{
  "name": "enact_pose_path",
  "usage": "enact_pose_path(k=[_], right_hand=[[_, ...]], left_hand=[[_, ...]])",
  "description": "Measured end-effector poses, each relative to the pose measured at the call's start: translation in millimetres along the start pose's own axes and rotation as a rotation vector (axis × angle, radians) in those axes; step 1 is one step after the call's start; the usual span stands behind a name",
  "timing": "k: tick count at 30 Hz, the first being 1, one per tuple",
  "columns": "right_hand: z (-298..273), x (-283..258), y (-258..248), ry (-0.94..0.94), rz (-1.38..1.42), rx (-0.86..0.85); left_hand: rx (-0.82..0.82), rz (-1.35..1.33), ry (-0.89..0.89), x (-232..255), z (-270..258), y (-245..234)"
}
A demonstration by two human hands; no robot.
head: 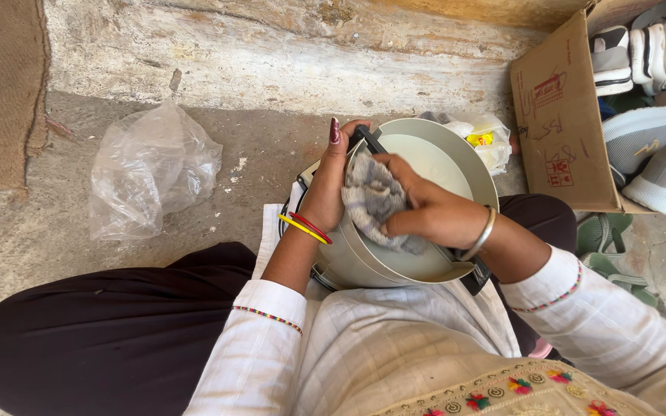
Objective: The person wipes the inside and outside of a beige plastic container with a cloth, then places a clear plastic bag inside. The person sits on the ground during the task.
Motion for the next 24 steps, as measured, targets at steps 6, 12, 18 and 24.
enact_pose_path(k=[6,12,18,24], right_hand=[[-2.4,-13.9,4.0,-0.120,-0.428,0.236],[-44.7,-1.5,6.6,0.507,-0.731,-0.203],[-63.5,-28.0,4.3,0.026,-0.941,-0.455],[-8.8,-17.6,20.7,0.127,-0.353,0.084]], left_hand=[[0.012,0.143,0.064,1.7,-1.0,1.3],[-0.008,0.213,0.131,3.6,-0.5,-0.6],[0.040,0.100,0.103,-3.7,0.1,-3.0],[0.097,0.087,0.107,-17.1,8.7,-15.9]])
Point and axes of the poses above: each hand's wrist, its own z-axis towards the middle knuckle, its own y-axis out of the palm, x = y × z, the point moved 5 cm from there along z, towards the middle knuckle, and after that the axes turned 4 degrees about y, right-handed, at the moved point
